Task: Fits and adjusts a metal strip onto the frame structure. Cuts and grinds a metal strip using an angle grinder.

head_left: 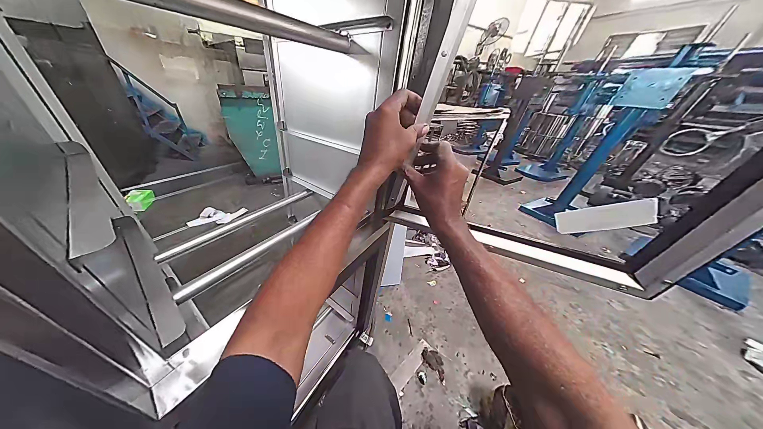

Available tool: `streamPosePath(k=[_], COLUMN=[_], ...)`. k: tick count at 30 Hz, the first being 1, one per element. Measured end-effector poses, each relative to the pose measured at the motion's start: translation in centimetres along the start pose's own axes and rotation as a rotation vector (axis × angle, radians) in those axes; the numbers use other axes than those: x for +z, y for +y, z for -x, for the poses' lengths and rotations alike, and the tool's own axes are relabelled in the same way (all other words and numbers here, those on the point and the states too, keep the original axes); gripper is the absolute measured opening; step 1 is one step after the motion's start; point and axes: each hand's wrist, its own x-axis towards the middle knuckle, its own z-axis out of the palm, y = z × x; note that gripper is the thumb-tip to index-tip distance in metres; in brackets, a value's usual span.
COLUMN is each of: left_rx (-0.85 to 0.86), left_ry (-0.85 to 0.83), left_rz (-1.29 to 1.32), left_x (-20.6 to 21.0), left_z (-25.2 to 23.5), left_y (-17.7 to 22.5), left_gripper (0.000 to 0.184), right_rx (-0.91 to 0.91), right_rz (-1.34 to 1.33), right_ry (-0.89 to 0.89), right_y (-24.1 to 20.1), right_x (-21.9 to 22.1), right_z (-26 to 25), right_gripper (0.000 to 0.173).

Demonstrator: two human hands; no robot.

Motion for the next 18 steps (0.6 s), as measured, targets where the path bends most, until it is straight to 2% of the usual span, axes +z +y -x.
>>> streamPosePath(k=[3, 11, 18], left_rx=[-0.006, -0.036, 0.043], left_ry=[0.062, 0.196, 0.276], left_rz=[-0.06, -0.024, -0.151], left_x=[-0.4, 0.1, 1.0], left_z=[-0.1, 0.3, 1.0], left_y=[-0.4, -1.5, -1.7], left_gripper=[0.028, 0.028, 0.036], right_rx=[-0.048, 0.051, -0.008], right_rz=[0.045, 0.324, 0.237], right_ry=[0.025, 0.035, 0.077], right_y=[0.1, -0.8, 0.2], right_x=[0.7, 1.5, 2.1], right_z=[0.7, 1.3, 1.4], right_gripper=[0.043, 0.046, 0.039])
